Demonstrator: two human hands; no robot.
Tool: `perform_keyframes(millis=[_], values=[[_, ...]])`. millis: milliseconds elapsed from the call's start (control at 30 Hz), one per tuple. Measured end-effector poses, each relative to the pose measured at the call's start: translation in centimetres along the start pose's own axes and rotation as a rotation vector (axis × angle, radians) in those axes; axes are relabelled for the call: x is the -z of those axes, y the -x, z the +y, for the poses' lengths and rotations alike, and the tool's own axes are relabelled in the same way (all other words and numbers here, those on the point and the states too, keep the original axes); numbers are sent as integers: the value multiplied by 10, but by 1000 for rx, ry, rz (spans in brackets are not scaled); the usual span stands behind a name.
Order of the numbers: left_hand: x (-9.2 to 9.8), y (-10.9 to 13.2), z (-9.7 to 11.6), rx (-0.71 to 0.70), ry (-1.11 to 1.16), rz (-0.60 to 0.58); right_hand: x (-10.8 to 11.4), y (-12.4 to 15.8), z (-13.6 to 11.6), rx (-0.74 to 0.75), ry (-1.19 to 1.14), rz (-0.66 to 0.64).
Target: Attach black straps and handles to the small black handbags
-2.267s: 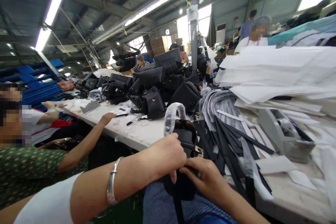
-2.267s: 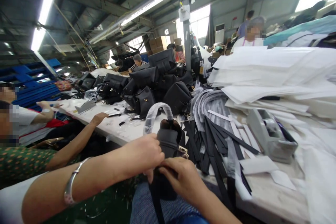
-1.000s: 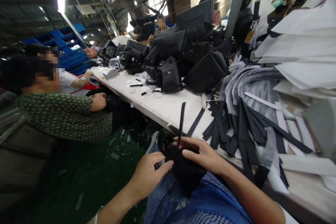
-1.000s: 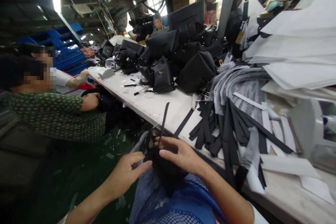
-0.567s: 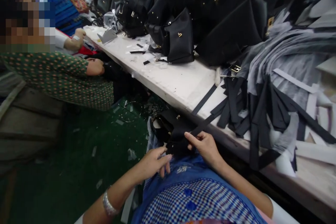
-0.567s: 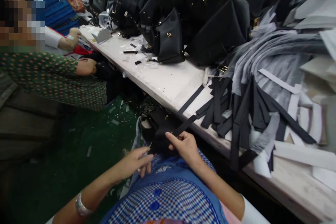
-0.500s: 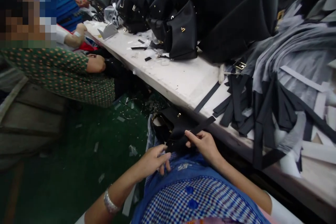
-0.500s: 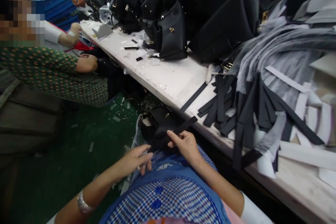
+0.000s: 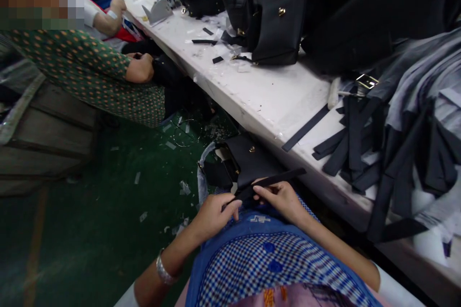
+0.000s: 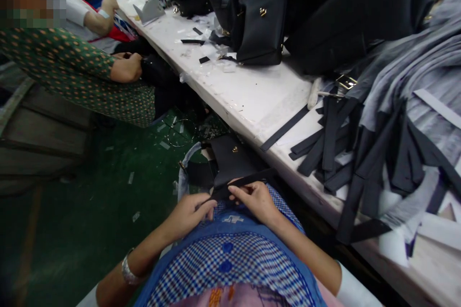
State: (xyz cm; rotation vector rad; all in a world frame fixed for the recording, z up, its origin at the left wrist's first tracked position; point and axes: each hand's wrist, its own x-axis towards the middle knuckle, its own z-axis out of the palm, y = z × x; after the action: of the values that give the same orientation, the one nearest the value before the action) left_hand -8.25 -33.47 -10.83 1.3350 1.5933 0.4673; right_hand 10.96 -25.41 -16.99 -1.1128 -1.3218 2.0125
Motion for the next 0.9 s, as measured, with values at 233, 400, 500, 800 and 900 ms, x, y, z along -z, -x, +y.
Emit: perform_keyframes(millis=[233, 400, 500, 800, 900], values=[[9, 18, 42, 105, 731, -268, 4, 44, -82, 14, 38, 79], [-9, 1, 30, 178, 937, -194, 10, 47, -60, 89, 175, 238], [-15, -13, 33, 195, 946, -156, 19, 50, -35, 388, 452, 326], [6, -35, 59, 251, 519, -314, 45, 48, -21, 698, 1071, 261], [21, -38, 66, 196, 122, -371, 46, 44, -23, 690, 1048, 208]])
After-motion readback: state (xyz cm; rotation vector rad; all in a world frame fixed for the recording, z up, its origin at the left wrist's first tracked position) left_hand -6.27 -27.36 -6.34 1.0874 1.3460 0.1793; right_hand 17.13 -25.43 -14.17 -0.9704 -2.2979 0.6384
